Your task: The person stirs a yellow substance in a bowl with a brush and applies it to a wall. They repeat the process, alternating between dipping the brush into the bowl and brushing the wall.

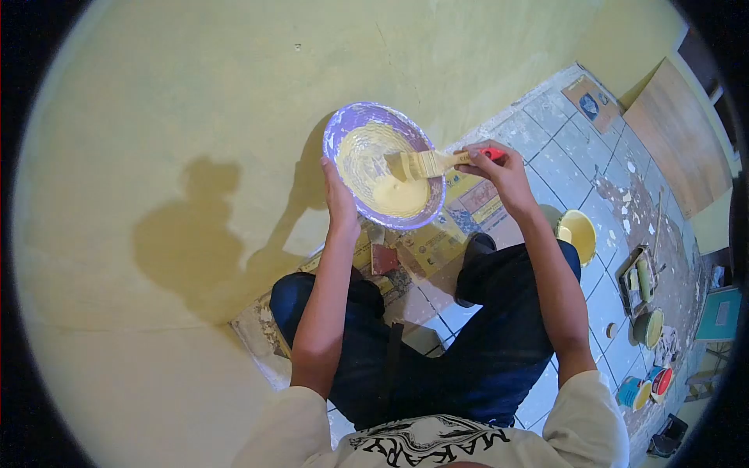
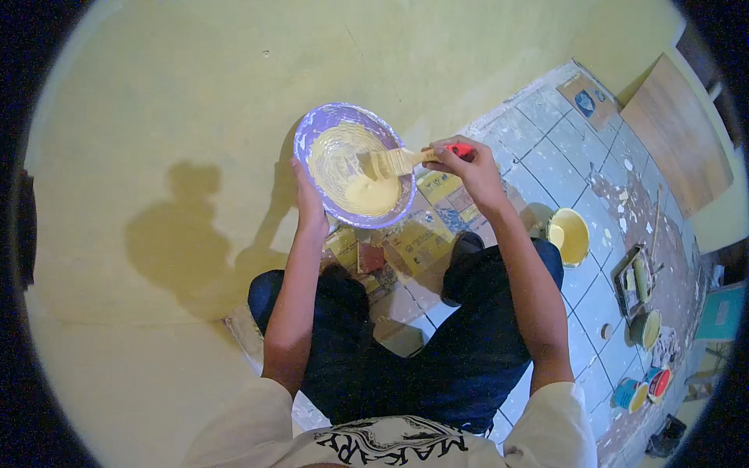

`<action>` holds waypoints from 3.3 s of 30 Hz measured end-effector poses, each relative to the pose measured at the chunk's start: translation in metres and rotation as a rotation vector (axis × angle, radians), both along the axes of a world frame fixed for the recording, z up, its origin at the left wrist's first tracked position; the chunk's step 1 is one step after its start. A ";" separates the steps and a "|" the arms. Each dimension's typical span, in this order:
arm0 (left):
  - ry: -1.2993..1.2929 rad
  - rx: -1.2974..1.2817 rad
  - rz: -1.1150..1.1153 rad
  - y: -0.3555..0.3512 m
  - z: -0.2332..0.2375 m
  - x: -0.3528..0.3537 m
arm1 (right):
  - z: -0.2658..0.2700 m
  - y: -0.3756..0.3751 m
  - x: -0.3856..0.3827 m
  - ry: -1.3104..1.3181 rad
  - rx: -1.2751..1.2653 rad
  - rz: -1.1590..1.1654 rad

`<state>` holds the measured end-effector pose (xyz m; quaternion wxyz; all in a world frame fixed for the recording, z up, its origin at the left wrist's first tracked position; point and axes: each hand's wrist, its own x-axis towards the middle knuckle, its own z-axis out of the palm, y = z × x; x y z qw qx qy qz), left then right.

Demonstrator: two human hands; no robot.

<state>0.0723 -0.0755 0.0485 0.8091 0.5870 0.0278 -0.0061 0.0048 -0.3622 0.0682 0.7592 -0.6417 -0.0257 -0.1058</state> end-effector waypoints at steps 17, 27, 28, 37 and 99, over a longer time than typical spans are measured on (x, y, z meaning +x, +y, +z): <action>-0.005 0.027 0.041 0.023 -0.003 0.015 | -0.024 -0.008 0.002 0.059 -0.823 0.156; 0.010 0.053 0.016 0.023 -0.008 0.021 | -0.007 0.014 0.007 0.062 -0.637 0.257; 0.024 0.043 -0.014 0.023 -0.008 0.022 | -0.005 0.015 0.006 0.056 -0.642 0.253; -0.004 0.152 0.018 0.012 0.001 0.012 | -0.007 0.021 0.004 0.163 -0.318 0.364; -0.071 0.122 -0.027 0.000 -0.020 0.035 | 0.130 -0.066 0.199 -0.295 -1.245 -0.424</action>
